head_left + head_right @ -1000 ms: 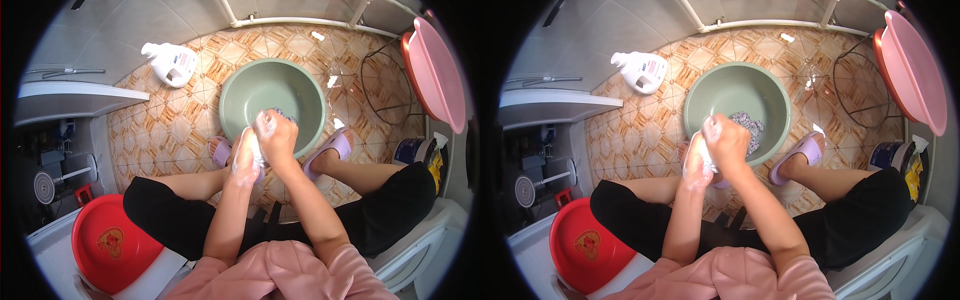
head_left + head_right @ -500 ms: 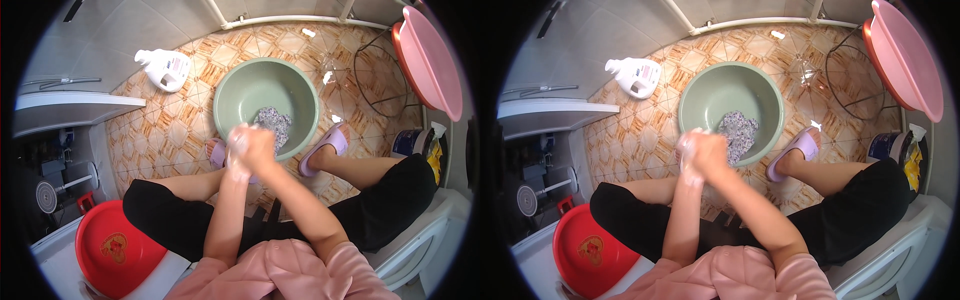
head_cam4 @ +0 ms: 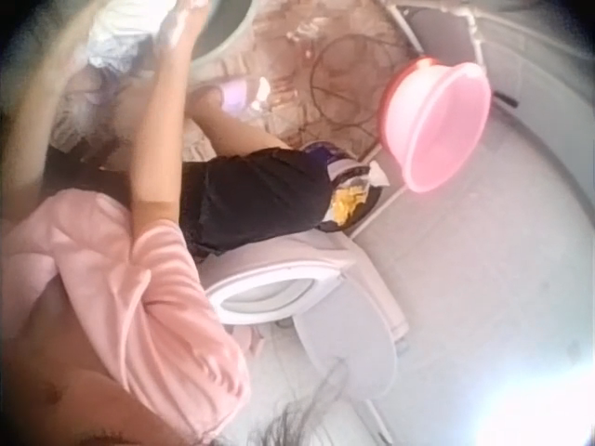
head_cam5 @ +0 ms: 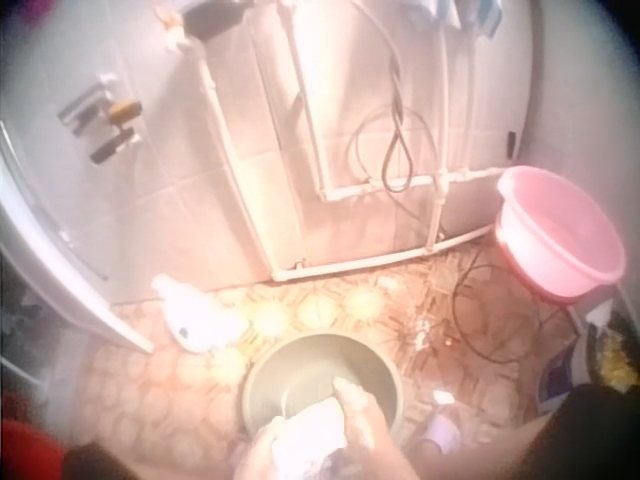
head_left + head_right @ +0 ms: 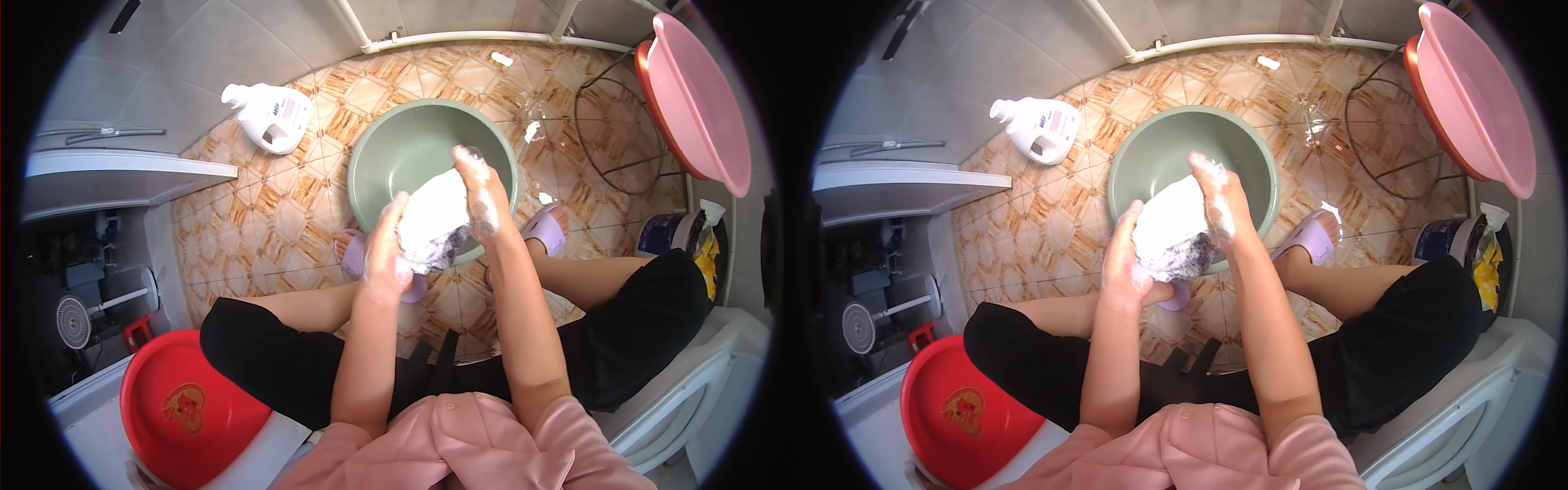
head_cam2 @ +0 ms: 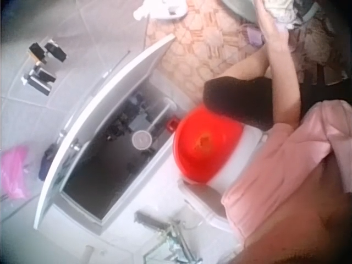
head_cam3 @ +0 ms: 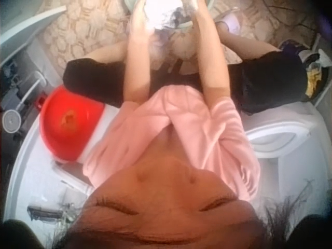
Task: The person lathers a white garment with a bar of soap in a basin and scrubs the fabric by hand.
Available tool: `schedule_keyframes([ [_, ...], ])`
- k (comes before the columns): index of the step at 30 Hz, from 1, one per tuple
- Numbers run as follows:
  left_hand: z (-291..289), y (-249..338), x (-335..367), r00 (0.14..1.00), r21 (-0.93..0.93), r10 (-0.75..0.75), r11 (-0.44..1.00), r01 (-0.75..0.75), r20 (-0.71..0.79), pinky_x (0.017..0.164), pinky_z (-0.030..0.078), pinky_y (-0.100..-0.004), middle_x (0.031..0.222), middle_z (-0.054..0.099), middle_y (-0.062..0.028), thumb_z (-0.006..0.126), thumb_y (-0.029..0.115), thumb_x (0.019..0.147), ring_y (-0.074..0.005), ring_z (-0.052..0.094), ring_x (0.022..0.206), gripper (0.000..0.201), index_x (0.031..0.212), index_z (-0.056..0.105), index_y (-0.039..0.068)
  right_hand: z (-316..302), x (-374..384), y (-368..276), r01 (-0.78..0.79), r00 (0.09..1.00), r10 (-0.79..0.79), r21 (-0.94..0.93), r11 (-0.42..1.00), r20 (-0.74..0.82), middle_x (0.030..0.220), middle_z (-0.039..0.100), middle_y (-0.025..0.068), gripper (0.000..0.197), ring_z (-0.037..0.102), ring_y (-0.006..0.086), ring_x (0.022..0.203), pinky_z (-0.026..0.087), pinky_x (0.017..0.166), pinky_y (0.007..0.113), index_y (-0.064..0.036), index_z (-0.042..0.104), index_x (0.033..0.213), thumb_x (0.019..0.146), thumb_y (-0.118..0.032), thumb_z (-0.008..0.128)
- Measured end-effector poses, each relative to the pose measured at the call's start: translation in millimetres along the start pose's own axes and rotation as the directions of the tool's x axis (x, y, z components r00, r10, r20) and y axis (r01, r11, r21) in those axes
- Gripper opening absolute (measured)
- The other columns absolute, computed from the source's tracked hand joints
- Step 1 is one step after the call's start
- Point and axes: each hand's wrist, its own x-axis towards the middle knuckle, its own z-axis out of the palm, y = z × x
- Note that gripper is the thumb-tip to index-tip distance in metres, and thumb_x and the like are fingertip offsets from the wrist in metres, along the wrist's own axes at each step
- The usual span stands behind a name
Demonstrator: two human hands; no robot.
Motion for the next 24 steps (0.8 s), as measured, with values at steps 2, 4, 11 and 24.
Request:
schedule_keyframes([
  [2, -3.5, 4.8, -0.2, 1.000, -0.052, 0.023, 0.998, -0.024, -0.016, 0.082, 0.047, -0.0298, 0.102, 0.061, -0.0088, 0.055, 0.023, 0.088, -0.0163, 0.059, 0.093, 0.033, 0.109, 0.054, -0.002, 0.6, -10.7, -14.7, -0.141, 0.989, 0.135, 0.100, 0.985, 0.060, 0.085, 0.060, 0.0080, 0.045, 0.058, 0.0141, 0.075, 0.047, 0.066, 0.026, 0.0020, 0.057, 0.096, 0.089, -0.042, 0.052],
  [4, -8.1, 4.3, 0.4, 0.987, 0.202, 0.128, 0.969, -0.145, 0.096, 0.083, 0.046, -0.0287, 0.102, 0.061, -0.0102, 0.057, 0.020, 0.086, -0.0163, 0.059, 0.094, 0.033, 0.109, 0.054, -0.002, 0.6, -13.4, -20.0, -0.260, 0.949, 0.196, 0.260, 0.930, 0.248, 0.091, 0.060, 0.0097, 0.048, 0.057, 0.0151, 0.084, 0.047, 0.073, 0.026, 0.0034, 0.056, 0.102, 0.090, -0.043, 0.050],
  [11, -14.0, 6.8, 6.0, 0.980, 0.091, 0.186, 0.977, -0.192, 0.069, 0.083, 0.046, -0.0285, 0.103, 0.059, -0.0110, 0.055, 0.010, 0.085, -0.0168, 0.058, 0.094, 0.032, 0.114, 0.050, -0.003, -8.6, -12.6, -18.0, -0.044, 0.908, 0.039, 0.003, 0.999, 0.418, 0.097, 0.059, 0.0084, 0.039, 0.056, 0.0141, 0.092, 0.044, 0.081, 0.025, 0.0049, 0.055, 0.105, 0.074, -0.015, 0.068],
  [24, -24.1, 16.4, 3.9, 0.961, 0.022, 0.027, 0.999, -0.034, 0.274, 0.088, 0.045, -0.0307, 0.106, 0.060, -0.0129, 0.050, 0.008, 0.084, -0.0197, 0.057, 0.099, 0.032, 0.112, 0.051, -0.006, 6.1, -12.2, -6.1, 0.049, 0.975, -0.116, 0.327, 0.944, 0.190, 0.082, 0.055, 0.0022, 0.013, 0.053, 0.0103, 0.075, 0.044, 0.067, 0.024, -0.0023, 0.056, 0.091, 0.086, -0.014, 0.059],
])
